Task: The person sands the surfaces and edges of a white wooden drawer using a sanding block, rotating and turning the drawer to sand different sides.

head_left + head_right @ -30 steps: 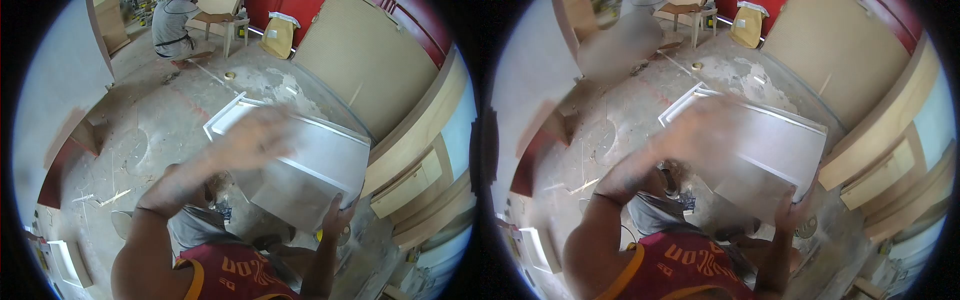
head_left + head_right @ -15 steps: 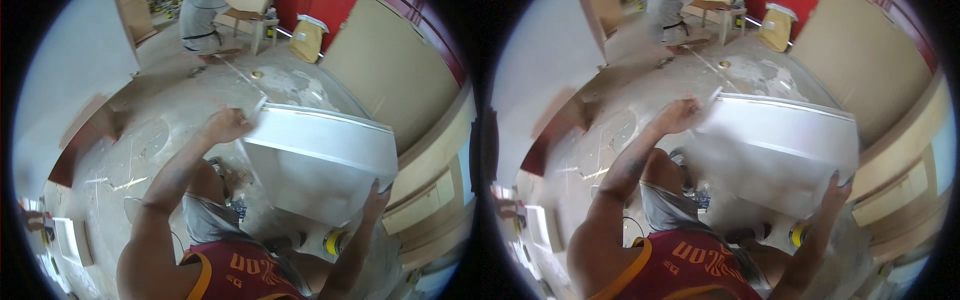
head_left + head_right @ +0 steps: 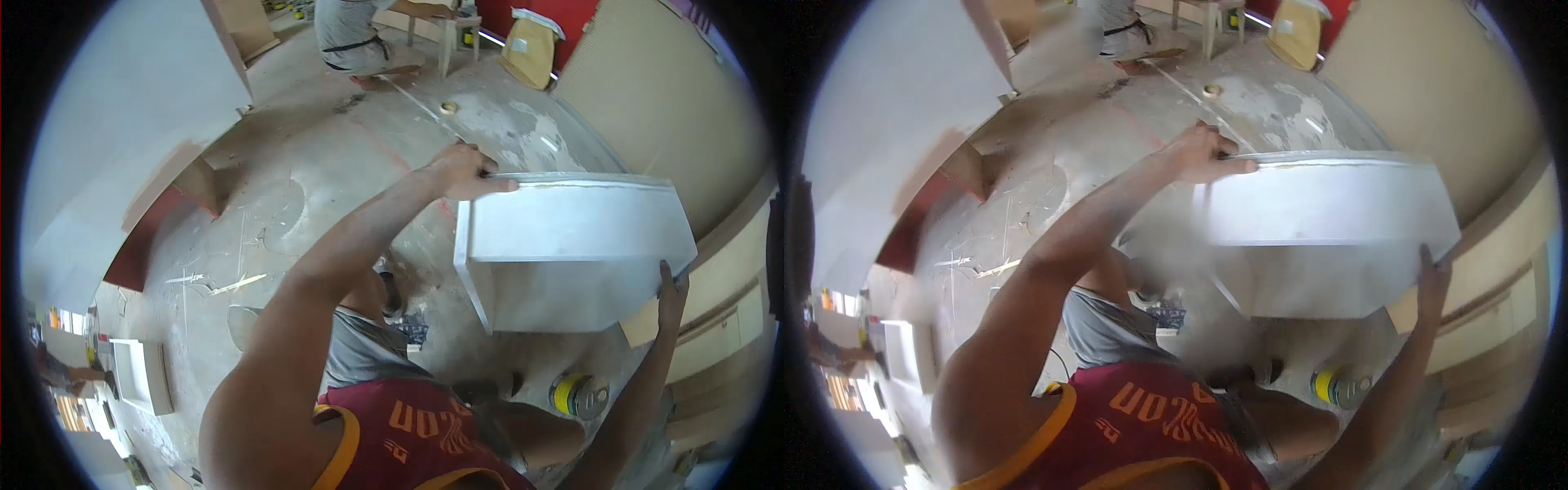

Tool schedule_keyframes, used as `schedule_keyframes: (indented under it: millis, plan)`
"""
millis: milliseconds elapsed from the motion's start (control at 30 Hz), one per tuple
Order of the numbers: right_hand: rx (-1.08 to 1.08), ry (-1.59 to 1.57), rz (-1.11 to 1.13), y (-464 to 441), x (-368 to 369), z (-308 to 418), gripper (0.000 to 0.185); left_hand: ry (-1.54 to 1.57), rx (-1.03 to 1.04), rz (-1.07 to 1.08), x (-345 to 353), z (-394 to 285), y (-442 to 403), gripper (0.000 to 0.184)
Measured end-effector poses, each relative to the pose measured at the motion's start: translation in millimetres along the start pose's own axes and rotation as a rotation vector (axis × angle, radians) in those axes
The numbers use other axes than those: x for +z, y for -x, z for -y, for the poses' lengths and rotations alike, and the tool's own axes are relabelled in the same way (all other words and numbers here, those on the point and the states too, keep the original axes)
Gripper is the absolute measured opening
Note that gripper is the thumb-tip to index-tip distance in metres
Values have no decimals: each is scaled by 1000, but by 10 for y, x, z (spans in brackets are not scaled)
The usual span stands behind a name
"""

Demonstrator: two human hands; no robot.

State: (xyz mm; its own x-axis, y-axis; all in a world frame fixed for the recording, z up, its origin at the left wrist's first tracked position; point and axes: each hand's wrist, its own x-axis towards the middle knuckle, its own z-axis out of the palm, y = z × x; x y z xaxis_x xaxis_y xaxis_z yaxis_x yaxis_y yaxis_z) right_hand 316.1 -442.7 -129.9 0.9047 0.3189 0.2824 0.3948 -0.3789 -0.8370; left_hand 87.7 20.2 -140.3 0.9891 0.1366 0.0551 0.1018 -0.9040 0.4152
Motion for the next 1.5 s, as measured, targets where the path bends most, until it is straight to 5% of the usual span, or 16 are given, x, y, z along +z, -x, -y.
schedule_keyframes:
  millis: [100, 167, 233, 400, 467, 600, 767, 833, 1000, 1167, 1200, 1300, 1367, 1500]
  plan:
    - [33, 70, 108, -99, -180, -30, 48, 142, 129, -138, 225, 30, 206, 82]
    - [19, 119, 176, -78, -304, 56, 51, 400, -119, -5, 113, -150, 428, 75]
    - [98, 119, 315, 87, -372, 298, 47, 430, -144, -9, 148, -234, 580, 73]
    - [116, 161, 276, 590, -445, 319, 45, 567, -164, -33, 508, -174, 912, 62]
    - [48, 147, 277, 723, -450, 270, 45, 1162, -69, -432, 876, -15, 963, 47]
    - [-82, 276, 216, 822, -359, 306, 45, 1607, -88, -376, 1344, 190, 1220, 36]
    - [-60, 503, 244, 847, -501, 345, 50, 1624, -150, -501, 1315, 0, 1364, 32]
    - [-81, 739, 44, 1049, -614, 360, 55, 1737, -90, -509, 1366, 41, 1378, 29]
    - [103, 114, -251, 1867, -777, 703, 58, 1807, -135, -506, 1401, -27, 1340, 26]
    - [-129, 454, 402, 2478, 920, 2170, 47, 2016, -35, -399, 1458, 24, 1263, 26]
    - [-118, 259, 564, 2453, 1140, 2285, 45, 1902, -24, -442, 1432, -11, 1249, 26]
    - [-455, 391, 626, 2421, 1522, 2252, 47, 1694, -61, -513, 1359, -205, 1248, 26]
    - [-256, 534, 702, 2456, 1693, 2306, 44, 1591, -94, -548, 1406, -348, 1222, 26]
    - [-317, 390, 719, 2507, 1615, 2172, 46, 1519, -109, -641, 1534, -555, 1298, 25]
